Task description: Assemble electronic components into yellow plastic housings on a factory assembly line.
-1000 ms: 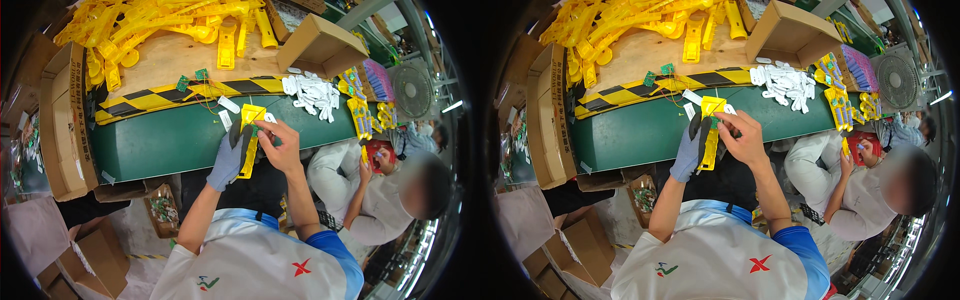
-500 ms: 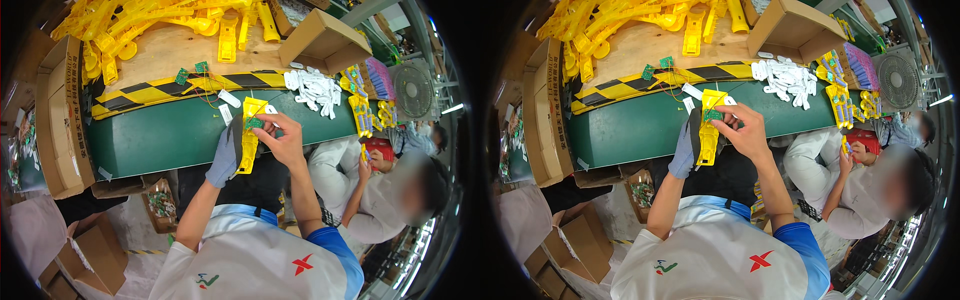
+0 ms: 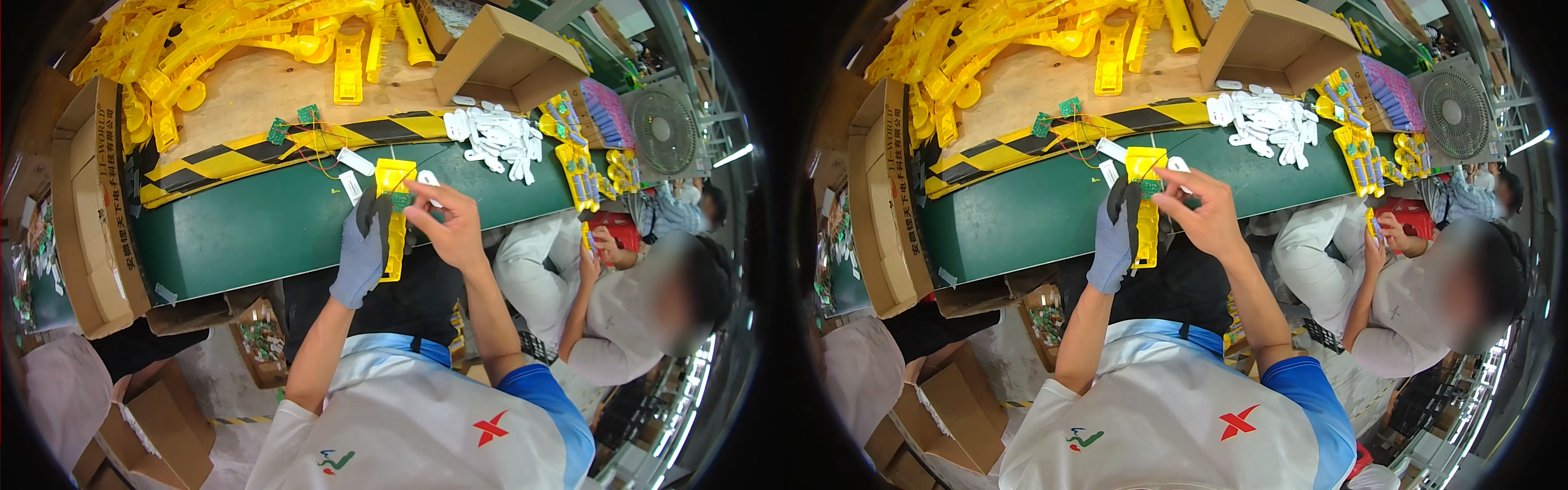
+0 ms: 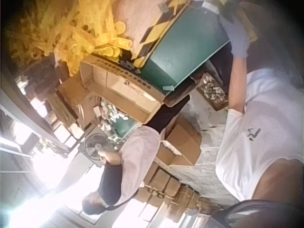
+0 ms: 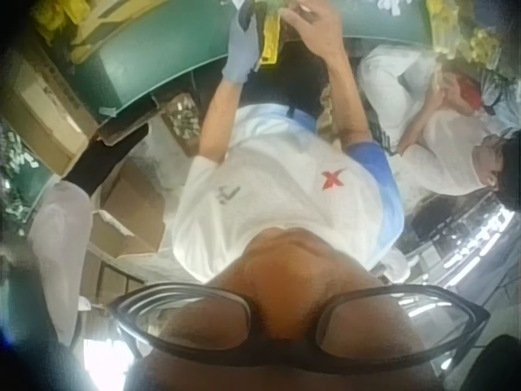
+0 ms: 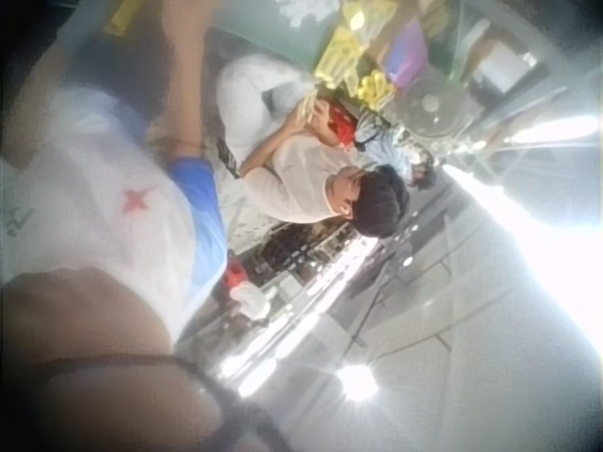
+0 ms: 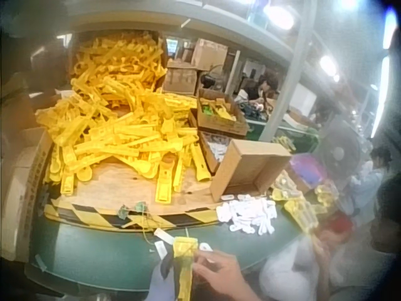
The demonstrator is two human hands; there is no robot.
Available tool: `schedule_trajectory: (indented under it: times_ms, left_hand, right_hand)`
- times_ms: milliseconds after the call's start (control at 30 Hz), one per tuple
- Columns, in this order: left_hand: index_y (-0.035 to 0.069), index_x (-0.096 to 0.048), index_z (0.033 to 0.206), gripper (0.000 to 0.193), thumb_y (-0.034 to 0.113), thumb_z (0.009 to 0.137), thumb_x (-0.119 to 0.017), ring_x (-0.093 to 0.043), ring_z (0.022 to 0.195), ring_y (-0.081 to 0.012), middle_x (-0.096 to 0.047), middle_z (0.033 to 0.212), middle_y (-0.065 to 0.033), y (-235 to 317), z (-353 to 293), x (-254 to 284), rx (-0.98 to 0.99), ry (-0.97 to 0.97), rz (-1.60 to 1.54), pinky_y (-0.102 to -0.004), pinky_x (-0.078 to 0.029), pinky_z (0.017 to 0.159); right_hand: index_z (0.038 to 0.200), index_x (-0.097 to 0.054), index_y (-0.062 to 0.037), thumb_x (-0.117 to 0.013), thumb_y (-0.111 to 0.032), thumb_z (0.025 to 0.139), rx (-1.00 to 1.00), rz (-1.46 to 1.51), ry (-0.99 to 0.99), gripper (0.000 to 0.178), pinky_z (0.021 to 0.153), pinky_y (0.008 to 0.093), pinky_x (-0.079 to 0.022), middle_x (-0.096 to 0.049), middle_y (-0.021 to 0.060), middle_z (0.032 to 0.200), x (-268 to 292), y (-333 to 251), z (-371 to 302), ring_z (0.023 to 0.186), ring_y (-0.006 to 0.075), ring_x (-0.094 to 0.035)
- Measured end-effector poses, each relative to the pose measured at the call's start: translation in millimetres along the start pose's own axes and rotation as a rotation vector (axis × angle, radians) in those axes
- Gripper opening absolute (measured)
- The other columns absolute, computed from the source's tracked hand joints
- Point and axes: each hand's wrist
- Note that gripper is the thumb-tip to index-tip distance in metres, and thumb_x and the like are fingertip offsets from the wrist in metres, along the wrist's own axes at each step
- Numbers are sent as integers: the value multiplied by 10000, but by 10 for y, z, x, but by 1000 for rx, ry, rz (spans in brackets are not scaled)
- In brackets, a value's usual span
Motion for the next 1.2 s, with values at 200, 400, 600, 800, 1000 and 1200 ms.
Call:
schedule_trajectory:
  times_ms: [200, 400, 600, 800, 1000, 1200]
  left_hand:
    - [26, -452, 1324, 358, 253, 1047, -471, -642, 612, -161, -628, 820, -89, -36, 38, -29, 12, 25, -62, -285, -534, 529]
    - [20, -472, 1301, 366, 283, 1048, -477, -649, 650, -151, -626, 839, -81, -23, 15, -28, 17, 33, -55, -284, -538, 541]
    - [9, -484, 1289, 379, 297, 1043, -493, -640, 768, -109, -617, 872, -68, -120, 48, 17, -49, 74, -53, -263, -535, 614]
    - [20, -519, 1235, 357, 315, 1034, -519, -584, 735, -77, -599, 875, -45, -19, 24, -36, -72, 95, 16, -247, -488, 610]
    - [32, -506, 1209, 328, 303, 1027, -530, -593, 636, -82, -602, 810, -41, 12, 26, -10, 3, 39, 43, -239, -490, 537]
    - [20, -488, 1211, 296, 248, 1024, -522, -608, 595, -88, -606, 786, -49, 35, 14, -19, 15, 15, -19, -238, -502, 491]
  right_hand:
    - [1502, -368, -54, -477, -95, 1026, -99, 362, 117, 490, 683, 222, -459, -602, 25, 771, 6, -52, -95, 711, 86, -550]
    - [1280, -500, -52, -456, -212, 1045, -229, 426, 7, 287, 581, 229, -354, -503, -14, 707, -19, 98, -159, 622, 67, -432]
    - [821, -558, -17, -467, -276, 1040, -246, 129, -126, 351, 529, 290, -313, -416, 3, 604, 14, 101, -189, 570, 100, -361]
    - [750, -488, 17, -474, -287, 1029, -220, -70, -307, 413, 502, 340, -297, -377, 42, 580, 79, 93, -79, 558, 127, -317]
    - [797, -515, 16, -521, -270, 1010, -236, -81, -214, 357, 496, 324, -309, -405, 46, 578, -6, 43, -14, 545, 109, -348]
    - [875, -561, -8, -555, -214, 997, -170, -3, -102, 240, 515, 278, -342, -483, 18, 621, -69, 150, -56, 562, 77, -418]
Point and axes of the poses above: each hand's wrist, its own z-axis towards the middle knuckle, its own x-axis out of the back of the hand, y = z × x
